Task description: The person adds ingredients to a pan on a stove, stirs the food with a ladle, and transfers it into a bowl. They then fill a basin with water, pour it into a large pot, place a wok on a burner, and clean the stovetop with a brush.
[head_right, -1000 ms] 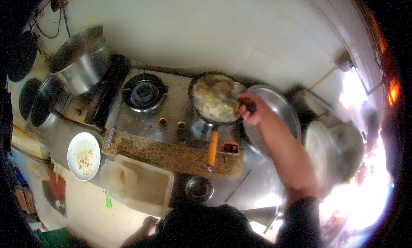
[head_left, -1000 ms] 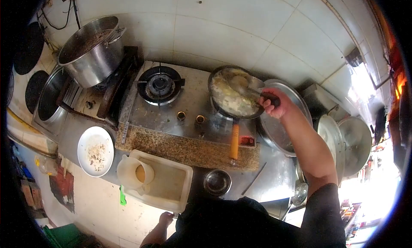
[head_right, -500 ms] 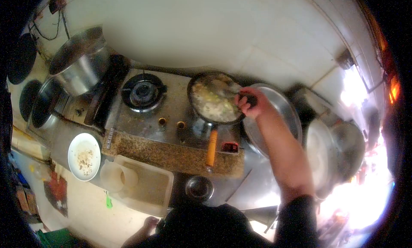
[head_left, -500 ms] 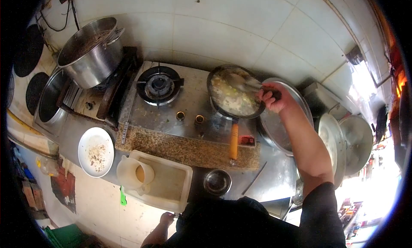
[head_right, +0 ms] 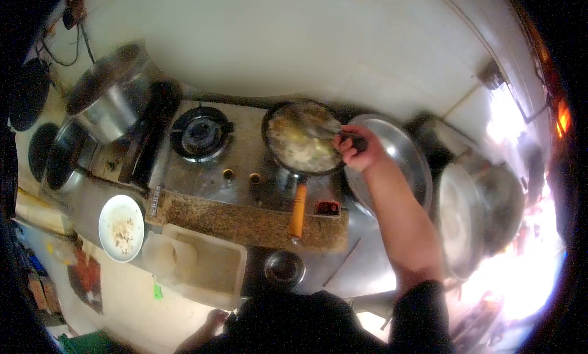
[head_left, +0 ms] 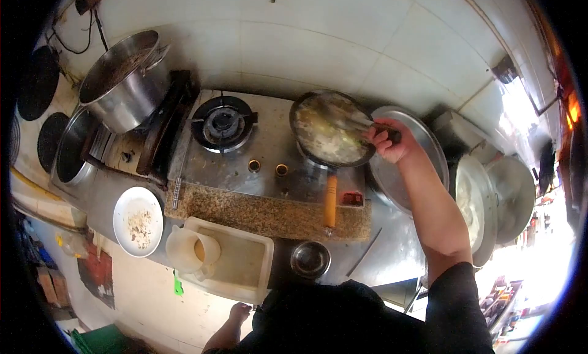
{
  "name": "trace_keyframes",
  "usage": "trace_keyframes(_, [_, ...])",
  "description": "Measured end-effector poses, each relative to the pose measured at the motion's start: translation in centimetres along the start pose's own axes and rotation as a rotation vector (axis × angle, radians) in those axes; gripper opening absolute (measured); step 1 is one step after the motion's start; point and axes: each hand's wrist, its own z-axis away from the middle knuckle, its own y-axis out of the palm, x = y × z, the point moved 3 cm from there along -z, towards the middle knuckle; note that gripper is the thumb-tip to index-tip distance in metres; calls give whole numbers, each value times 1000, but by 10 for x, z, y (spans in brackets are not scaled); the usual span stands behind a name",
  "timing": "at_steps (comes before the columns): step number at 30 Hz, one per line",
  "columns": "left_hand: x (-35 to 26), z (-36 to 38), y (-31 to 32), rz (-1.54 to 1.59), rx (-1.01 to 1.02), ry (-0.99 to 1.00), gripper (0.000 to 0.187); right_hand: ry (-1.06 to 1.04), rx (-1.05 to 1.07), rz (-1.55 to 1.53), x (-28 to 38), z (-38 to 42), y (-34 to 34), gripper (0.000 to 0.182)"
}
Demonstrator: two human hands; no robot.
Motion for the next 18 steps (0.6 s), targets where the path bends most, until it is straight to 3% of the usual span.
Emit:
trace_keyframes(2, [-1,0,-2,-36,14,5,30,-11,-46,10,-3,3,-3,24])
trace_keyframes(4, [-3,3,-3,119,-17,-6,33,-199,-134,160,-4,8,-11,38])
trace_keyframes(7, [-17,6,-9,-51,-7,-85,33,-171,-187,268,-18,25,-12,31])
trace_keyframes(10, [-19,7,-13,11,-44,30,33,-209,-209,305,-37,51,-15,28])
trace_keyframes(14, [-41,18,-22,24,41,-22,33,-354,-194,338,-65,100,-24,26])
trace_keyframes(17, [-51,16,-23,141,45,53,32,-385,-213,179,-93,150,-38,20])
trace_keyframes(18, [-51,8,-20,-344,24,373,28,-520,-291,239,-102,171,-42,19])
